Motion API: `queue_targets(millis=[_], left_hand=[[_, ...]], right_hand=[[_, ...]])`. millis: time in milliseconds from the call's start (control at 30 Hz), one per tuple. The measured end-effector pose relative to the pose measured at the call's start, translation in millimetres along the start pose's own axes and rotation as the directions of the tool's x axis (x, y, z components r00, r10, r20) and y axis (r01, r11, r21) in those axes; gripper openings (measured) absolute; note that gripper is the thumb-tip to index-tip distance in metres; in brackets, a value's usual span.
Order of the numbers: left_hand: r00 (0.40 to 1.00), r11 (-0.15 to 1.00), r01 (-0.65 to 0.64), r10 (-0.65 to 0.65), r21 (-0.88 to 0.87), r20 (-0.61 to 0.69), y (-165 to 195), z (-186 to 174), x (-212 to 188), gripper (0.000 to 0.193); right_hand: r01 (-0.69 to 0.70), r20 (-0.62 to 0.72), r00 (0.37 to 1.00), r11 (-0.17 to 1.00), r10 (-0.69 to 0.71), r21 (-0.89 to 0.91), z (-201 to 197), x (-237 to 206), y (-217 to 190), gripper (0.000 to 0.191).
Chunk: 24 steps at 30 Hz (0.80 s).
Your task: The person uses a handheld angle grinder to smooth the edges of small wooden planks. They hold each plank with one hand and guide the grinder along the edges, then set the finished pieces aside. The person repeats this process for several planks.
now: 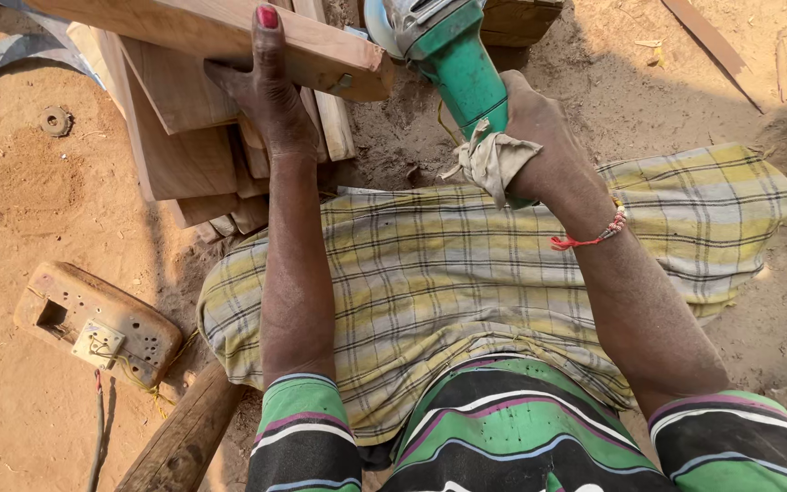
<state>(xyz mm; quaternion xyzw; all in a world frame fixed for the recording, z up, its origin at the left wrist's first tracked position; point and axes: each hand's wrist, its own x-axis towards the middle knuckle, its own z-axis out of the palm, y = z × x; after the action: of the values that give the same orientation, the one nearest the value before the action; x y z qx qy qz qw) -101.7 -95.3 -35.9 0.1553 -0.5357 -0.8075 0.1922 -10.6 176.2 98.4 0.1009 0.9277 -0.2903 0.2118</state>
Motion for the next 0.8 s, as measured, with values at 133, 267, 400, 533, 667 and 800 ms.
queue_targets(millis=[133, 267, 400, 533, 667, 800], left_hand=[[1.0, 1.0, 0.022, -0.022, 0.011, -0.011, -2.3, -2.3, -0.5, 0.147], [0.999, 0.999, 0.035, -0.034, 0.041, -0.025, -4.2, -8.0, -0.3, 0.146], [0.997, 0.993, 0.06, -0.055, 0.101, -0.055, -1.5, -14.5, 1.4, 0.15], [0.999, 0.991, 0.04, -0.036, 0.13, -0.033, 1.5, -16.5, 2.9, 0.148], [0.995, 0.988, 0.071, -0.061, 0.135, -0.08, 4.4, -14.0, 0.3, 0.15], [0.997, 0.993, 0.069, -0.066, 0.091, -0.041, 12.3, -13.2, -3.5, 0.145]], right_hand=[[-0.006, -0.028, 1.0, 0.999, 0.005, -0.035, -8.8, -5.4, -2.1, 0.062], [-0.099, 0.008, 0.995, 0.99, 0.101, -0.103, -17.6, -10.0, -3.7, 0.06], [-0.076, 0.034, 0.996, 0.995, 0.079, -0.068, -8.3, -11.0, -16.5, 0.052], [-0.029, 0.039, 0.999, 0.998, 0.032, -0.058, -12.6, -11.1, -20.6, 0.053], [-0.112, 0.033, 0.993, 0.991, 0.115, -0.076, -25.8, -10.4, -19.3, 0.056], [-0.02, 0.051, 0.998, 1.0, 0.021, -0.022, -17.7, -10.0, -26.5, 0.047]])
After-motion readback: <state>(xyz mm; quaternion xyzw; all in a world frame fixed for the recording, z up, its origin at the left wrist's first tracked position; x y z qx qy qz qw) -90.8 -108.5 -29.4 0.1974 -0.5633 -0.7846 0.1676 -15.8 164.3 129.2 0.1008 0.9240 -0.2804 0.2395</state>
